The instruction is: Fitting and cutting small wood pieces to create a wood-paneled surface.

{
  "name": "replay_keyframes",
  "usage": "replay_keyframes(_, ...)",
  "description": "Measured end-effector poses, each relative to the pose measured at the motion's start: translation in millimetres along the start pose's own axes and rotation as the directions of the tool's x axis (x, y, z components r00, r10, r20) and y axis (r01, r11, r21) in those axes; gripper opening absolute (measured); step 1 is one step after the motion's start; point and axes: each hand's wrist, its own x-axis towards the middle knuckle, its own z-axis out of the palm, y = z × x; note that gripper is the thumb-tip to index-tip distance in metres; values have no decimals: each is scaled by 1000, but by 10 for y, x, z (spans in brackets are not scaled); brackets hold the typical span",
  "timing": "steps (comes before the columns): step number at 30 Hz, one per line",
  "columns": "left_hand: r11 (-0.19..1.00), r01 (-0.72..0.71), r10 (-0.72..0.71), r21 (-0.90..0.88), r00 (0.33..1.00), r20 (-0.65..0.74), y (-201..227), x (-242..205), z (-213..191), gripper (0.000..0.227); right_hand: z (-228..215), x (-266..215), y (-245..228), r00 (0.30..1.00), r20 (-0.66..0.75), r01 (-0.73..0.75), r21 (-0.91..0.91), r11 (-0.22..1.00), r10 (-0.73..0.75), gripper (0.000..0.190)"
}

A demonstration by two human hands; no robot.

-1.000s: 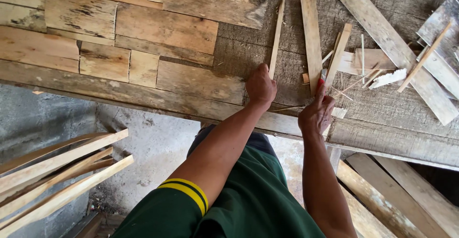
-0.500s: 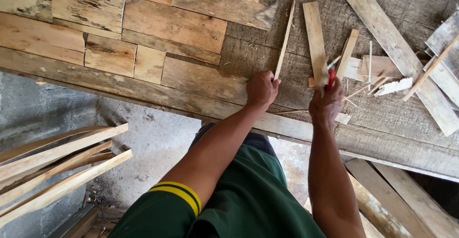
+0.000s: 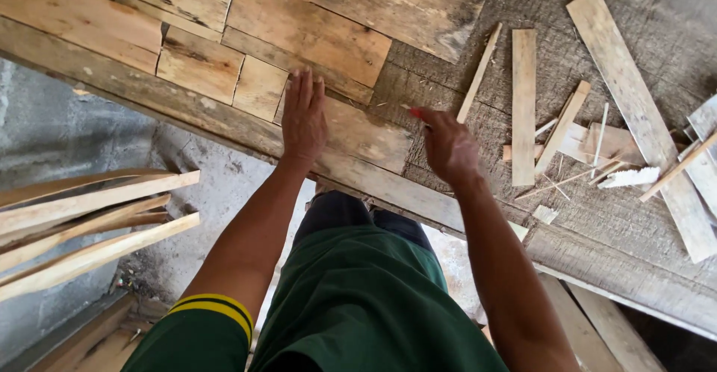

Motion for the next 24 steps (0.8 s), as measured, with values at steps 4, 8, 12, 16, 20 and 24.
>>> replay_keyframes(4,1000,-11,11,-1,995,95,-70,6,61,59,231,396,-328,970,242,-15,-76,997,33,37)
replay_keyframes(8,1000,11,-11,-6,994,106,-75,3,96,59,379,565,-454,975,210,71,-20,997,-65,37)
replay_keyframes(12,999,24,-20,-40,996,87,-90,-26,137,57,513,689,-483,974,75,218,-24,976,-215,35)
replay_keyframes(16,996,25,-19,-91,998,64,-81,-11,66,57,488,763,-541,965,72,254,-34,967,-251,34)
replay_keyframes(20,996,22,-20,-85,999,27,-92,-44,136,55,400,801,-647,968,166,197,-54,979,-186,35)
replay_keyframes(24,993,17,-14,-114,1000,26,-87,-25,74,56,410,812,-634,962,178,223,-80,971,-206,34)
